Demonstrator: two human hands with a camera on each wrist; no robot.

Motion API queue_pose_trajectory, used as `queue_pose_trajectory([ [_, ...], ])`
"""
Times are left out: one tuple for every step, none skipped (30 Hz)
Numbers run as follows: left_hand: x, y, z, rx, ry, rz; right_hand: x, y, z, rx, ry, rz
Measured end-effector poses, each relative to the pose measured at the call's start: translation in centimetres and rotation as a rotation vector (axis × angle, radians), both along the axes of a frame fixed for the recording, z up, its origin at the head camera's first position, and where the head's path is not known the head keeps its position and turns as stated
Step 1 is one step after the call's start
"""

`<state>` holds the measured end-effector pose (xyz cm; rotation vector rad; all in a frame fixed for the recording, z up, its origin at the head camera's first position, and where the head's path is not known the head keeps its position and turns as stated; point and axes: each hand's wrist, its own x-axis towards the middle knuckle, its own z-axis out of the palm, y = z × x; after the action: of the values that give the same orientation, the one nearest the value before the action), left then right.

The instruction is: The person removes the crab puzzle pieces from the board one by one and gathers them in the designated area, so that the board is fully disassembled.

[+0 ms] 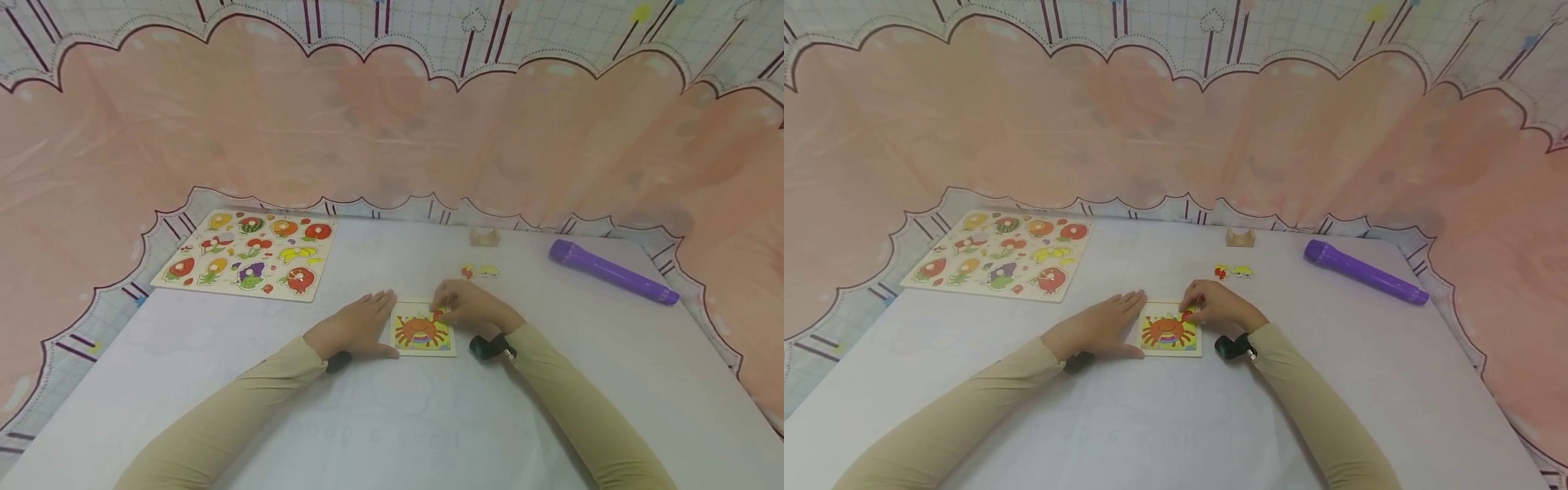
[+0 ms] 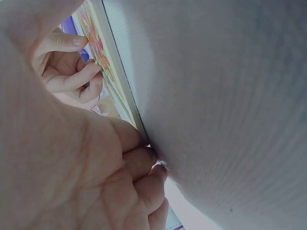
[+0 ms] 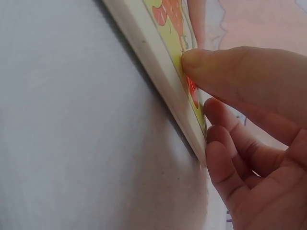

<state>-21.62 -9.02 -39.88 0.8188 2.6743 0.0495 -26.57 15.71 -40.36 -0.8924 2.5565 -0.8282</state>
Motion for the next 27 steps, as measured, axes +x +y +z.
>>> queue_pose_trajectory([
  [0.0, 0.0, 0.01, 0.004, -0.001, 0.0, -0.03, 0.02, -0.05, -0.001, 0.0, 0.0],
  [0.0, 0.01, 0.04, 0.004, -0.003, -0.001, -0.07, 0.03, -0.12, -0.004, -0.003, -0.001],
  [0.0, 0.02, 0.07, 0.004, -0.004, -0.001, -0.08, 0.03, -0.16, -0.006, -0.005, -0.003],
  [-0.01, 0.03, 0.08, -0.002, -0.005, -0.002, -0.11, 0.02, -0.24, -0.009, -0.007, -0.005],
  [-0.02, 0.03, 0.08, -0.004, -0.005, -0.003, -0.15, 0.03, -0.31, -0.013, -0.007, -0.004],
  [-0.03, 0.03, 0.06, -0.001, -0.005, -0.004, -0.16, 0.03, -0.36, -0.017, -0.01, -0.007],
  [-0.03, 0.03, 0.04, 0.002, -0.003, -0.005, -0.16, 0.03, -0.42, -0.021, -0.014, -0.01],
  [-0.04, 0.03, 0.04, -0.001, -0.002, -0.005, -0.14, 0.03, -0.44, -0.026, -0.014, -0.011],
  [-0.05, 0.03, 0.01, -0.003, -0.001, -0.005, -0.14, 0.03, -0.46, -0.028, -0.01, -0.009],
  [-0.07, 0.04, -0.04, -0.008, -0.001, -0.004, -0.13, 0.04, -0.47, -0.029, -0.007, -0.008],
  [-0.09, 0.04, -0.09, -0.008, 0.001, -0.003, -0.12, 0.05, -0.45, -0.032, 0.002, -0.003],
  [-0.08, 0.04, -0.11, -0.006, 0.004, -0.003, -0.08, 0.04, -0.42, -0.032, 0.006, -0.003],
  [-0.09, 0.05, -0.14, -0.01, 0.005, -0.004, -0.05, 0.04, -0.4, -0.031, 0.012, -0.002],
  [-0.09, 0.06, -0.16, -0.011, 0.006, -0.004, -0.01, 0.04, -0.34, -0.03, 0.019, 0.0],
  [-0.08, 0.06, -0.16, -0.014, 0.006, -0.003, 0.03, 0.04, -0.31, -0.03, 0.024, 0.0],
  [-0.08, 0.06, -0.17, -0.011, 0.007, -0.003, 0.07, 0.04, -0.27, -0.031, 0.025, 0.0],
  [-0.08, 0.07, -0.16, -0.009, 0.007, -0.003, 0.12, 0.05, -0.21, -0.032, 0.029, 0.001],
  [-0.07, 0.07, -0.16, -0.007, 0.007, -0.002, 0.15, 0.06, -0.18, -0.035, 0.026, 0.0],
  [-0.07, 0.08, -0.16, -0.005, 0.004, -0.001, 0.18, 0.1, -0.14, -0.036, 0.032, 0.007],
  [-0.08, 0.08, -0.16, -0.004, 0.003, 0.0, 0.21, 0.13, -0.06, -0.041, 0.031, 0.007],
  [-0.09, 0.08, -0.17, -0.005, 0.002, 0.001, 0.25, 0.17, -0.01, -0.043, 0.027, 0.005],
  [-0.1, 0.09, -0.18, -0.005, 0.002, 0.001, 0.28, 0.2, 0.06, -0.045, 0.024, 0.002],
  [-0.1, 0.09, -0.18, -0.005, 0.002, 0.002, 0.26, 0.26, 0.08, -0.045, 0.024, 0.001],
  [-0.09, 0.09, -0.17, -0.004, 0.001, 0.003, 0.27, 0.29, 0.13, -0.044, 0.02, -0.003],
  [-0.1, 0.09, -0.16, -0.003, 0.001, 0.003, 0.29, 0.3, 0.18, -0.042, 0.016, -0.011],
  [-0.1, 0.09, -0.15, -0.003, 0.002, 0.002, 0.31, 0.29, 0.22, -0.037, 0.008, -0.024],
  [-0.09, 0.08, -0.14, -0.002, 0.001, 0.002, 0.3, 0.29, 0.24, -0.028, 0.008, -0.031],
])
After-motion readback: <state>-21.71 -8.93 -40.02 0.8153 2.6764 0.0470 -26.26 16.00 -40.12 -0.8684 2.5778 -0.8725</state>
